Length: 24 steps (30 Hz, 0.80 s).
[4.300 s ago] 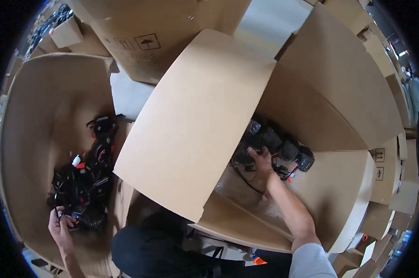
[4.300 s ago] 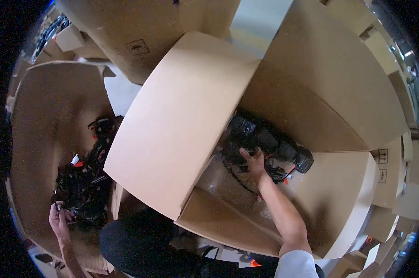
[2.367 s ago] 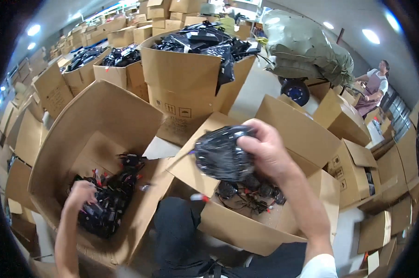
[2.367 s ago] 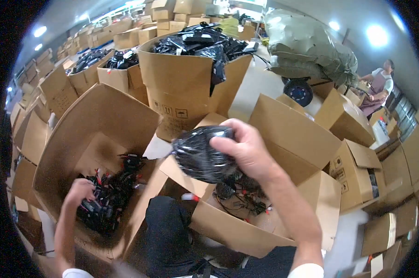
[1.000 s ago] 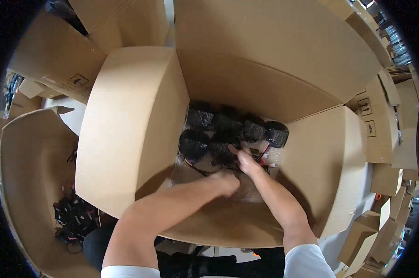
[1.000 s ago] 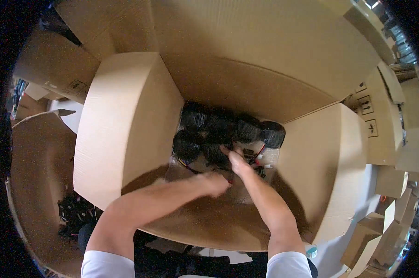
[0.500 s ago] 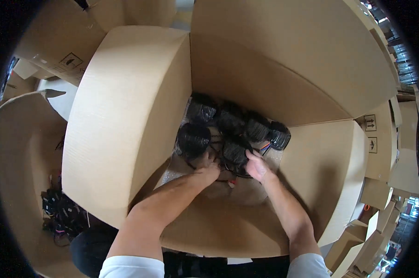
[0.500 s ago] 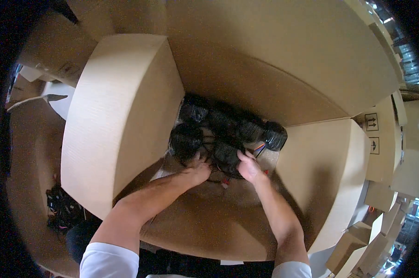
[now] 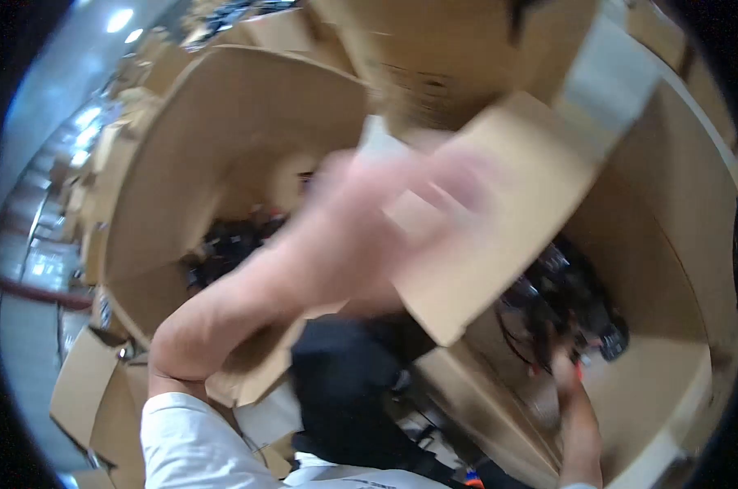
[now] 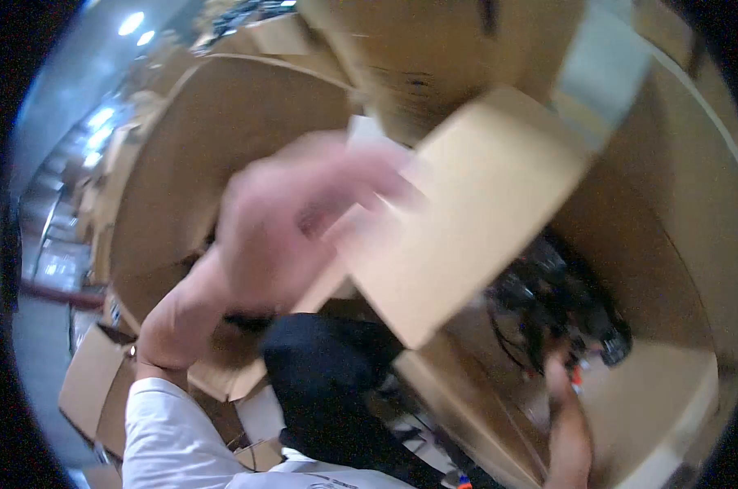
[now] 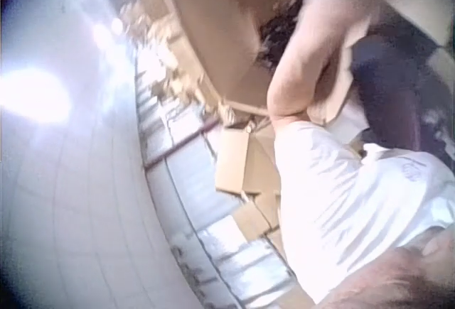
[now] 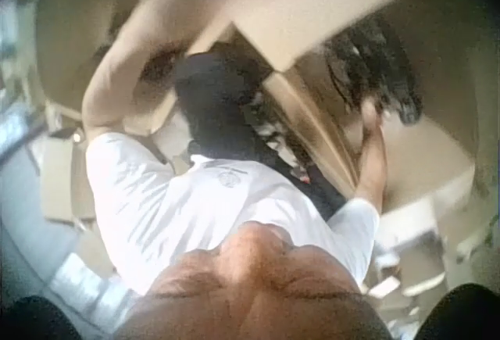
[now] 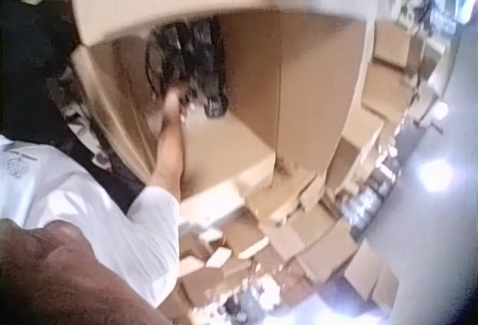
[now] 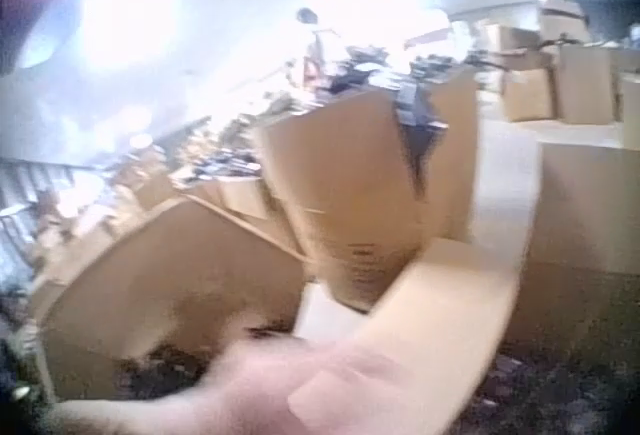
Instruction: The person packs electronic light components into a cardboard box layer by layer, placing sheets of bubble wrap between the layers, and then lifts and moves the box.
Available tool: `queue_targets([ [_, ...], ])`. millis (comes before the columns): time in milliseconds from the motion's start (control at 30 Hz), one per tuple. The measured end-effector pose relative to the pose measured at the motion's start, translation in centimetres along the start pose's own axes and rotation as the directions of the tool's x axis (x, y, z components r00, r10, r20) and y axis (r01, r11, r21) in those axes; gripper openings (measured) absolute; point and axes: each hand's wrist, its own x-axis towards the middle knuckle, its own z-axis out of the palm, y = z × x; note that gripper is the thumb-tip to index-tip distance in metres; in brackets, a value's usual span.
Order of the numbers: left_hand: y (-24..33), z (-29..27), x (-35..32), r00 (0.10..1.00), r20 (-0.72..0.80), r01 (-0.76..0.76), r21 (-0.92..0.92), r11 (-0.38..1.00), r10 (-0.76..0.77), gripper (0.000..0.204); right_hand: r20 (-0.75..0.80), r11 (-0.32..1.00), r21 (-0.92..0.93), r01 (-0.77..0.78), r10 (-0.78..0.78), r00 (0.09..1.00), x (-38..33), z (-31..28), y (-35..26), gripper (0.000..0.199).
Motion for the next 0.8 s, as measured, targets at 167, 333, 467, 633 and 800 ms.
queue_targets([
  [167,-23.0,-3.1,-18.5,0.852,-0.100,0.520,0.037,0.853,-0.515,0.013,-0.031,0.934,0.014,0.357,-0.357,0.934,4.1,-6.1,10.8,0.064],
  [333,-31.8,0.8,-33.7,0.468,-0.068,0.783,0.493,0.378,-0.881,0.087,0.163,0.956,-0.005,0.293,-0.288,0.943,-7.8,-11.5,-5.1,0.033],
  [467,-37.8,2.8,-35.4,0.397,0.163,0.813,0.393,0.429,-0.903,0.048,0.154,0.952,-0.119,0.282,-0.263,0.953,-12.1,-17.4,-5.9,0.032],
  [633,-20.6,-12.7,-22.2,0.570,0.165,0.821,-0.077,0.566,-0.805,0.034,-0.185,0.762,0.154,0.629,-0.603,0.776,-24.7,-18.0,-22.9,0.022],
  [800,-7.5,-18.8,-15.7,0.773,0.014,0.625,-0.190,0.757,-0.635,0.048,-0.184,-0.061,-0.186,0.981,-0.978,-0.096,-37.5,-13.8,-41.0,0.070],
])
